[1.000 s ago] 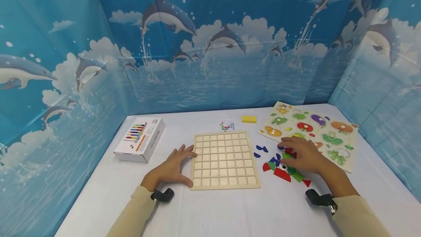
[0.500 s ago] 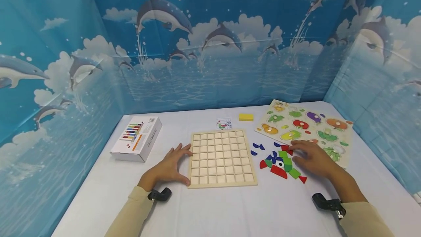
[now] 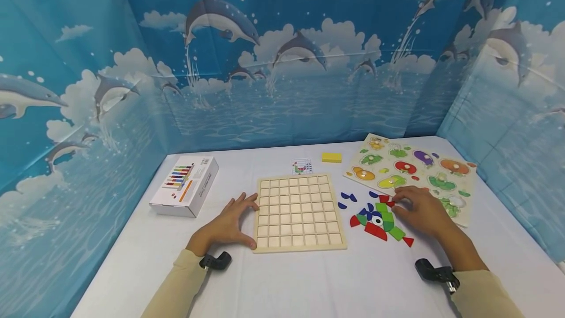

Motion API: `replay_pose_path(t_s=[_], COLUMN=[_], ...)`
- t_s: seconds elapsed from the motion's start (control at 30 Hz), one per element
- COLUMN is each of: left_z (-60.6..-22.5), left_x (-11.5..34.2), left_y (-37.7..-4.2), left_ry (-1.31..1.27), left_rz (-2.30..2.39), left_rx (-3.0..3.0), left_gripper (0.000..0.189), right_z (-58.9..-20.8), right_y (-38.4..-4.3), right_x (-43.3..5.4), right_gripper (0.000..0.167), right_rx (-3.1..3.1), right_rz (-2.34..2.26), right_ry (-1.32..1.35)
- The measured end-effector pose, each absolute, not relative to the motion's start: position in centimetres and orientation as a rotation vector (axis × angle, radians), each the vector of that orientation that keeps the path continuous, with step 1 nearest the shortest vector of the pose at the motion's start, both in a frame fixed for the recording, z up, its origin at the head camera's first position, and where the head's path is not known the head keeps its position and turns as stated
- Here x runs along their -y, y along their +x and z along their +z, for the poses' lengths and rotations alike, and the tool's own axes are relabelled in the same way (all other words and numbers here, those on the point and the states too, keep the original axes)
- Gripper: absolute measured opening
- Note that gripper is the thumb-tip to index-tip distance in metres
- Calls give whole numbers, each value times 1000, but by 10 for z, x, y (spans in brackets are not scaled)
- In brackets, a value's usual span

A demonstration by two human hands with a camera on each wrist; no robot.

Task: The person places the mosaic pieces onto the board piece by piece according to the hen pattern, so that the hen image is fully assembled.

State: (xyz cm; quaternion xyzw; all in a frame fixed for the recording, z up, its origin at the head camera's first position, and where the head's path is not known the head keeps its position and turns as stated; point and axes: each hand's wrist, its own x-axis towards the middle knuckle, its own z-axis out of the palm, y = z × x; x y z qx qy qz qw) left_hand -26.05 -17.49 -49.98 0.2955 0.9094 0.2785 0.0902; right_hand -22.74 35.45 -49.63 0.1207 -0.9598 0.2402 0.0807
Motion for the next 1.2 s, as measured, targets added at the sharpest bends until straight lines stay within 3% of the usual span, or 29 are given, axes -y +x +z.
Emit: replay_pose_path(t_s=[0.93, 1.2], left_z=[-501, -502], left_x=[175, 176], left_y=[-260, -261], left_ry=[874, 874], left_rz=[806, 805], left_rx=[-2716, -2713], left_gripper=[93, 94], right_z=[-495, -484], right_y=[-230, -234], right_x=[-357, -354], right_gripper=[24, 30], right_rx=[2898, 2917], right_rz=[684, 713], right_ry=[307, 308])
